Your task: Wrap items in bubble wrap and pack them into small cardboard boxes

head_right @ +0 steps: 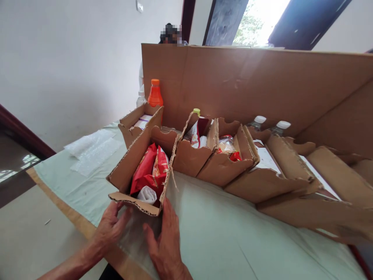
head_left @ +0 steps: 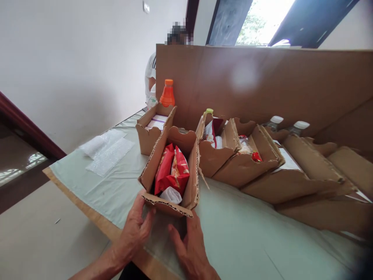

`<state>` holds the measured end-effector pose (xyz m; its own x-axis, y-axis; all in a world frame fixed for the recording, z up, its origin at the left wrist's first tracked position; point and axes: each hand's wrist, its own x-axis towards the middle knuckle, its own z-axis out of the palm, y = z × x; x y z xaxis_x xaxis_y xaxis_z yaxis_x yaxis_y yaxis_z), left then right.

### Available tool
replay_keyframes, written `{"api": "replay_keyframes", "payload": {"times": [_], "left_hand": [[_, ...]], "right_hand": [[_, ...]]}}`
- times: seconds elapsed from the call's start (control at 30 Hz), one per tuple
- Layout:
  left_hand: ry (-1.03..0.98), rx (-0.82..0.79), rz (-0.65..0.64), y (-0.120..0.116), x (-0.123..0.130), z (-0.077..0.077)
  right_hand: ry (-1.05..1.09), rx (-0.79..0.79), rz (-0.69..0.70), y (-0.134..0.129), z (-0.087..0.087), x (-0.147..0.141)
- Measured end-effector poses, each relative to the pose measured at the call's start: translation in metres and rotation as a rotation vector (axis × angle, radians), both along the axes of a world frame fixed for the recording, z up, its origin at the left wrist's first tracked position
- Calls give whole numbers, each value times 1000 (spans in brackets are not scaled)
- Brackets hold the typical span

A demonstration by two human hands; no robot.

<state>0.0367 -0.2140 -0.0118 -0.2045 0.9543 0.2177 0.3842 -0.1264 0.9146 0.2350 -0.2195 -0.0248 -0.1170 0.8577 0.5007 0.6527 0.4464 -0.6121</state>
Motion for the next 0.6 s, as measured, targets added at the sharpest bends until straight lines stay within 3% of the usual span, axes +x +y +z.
{"api": "replay_keyframes", "payload": {"times": [0.17, 0.33, 0.43, 0.6], "left_hand": [[166, 108, 91, -16, -17, -21], [133, 129, -51, 5, -19, -3], [109, 119, -46, 13, -17, 7], [88, 48, 33, 7, -23, 9]], "right_hand": [[-76, -49, 80, -16, -10, 5], [-172, -50, 26, -14, -10, 5], [-157, -71, 21, -9, -2, -1], [-90, -93, 61, -7, 7, -11]]}}
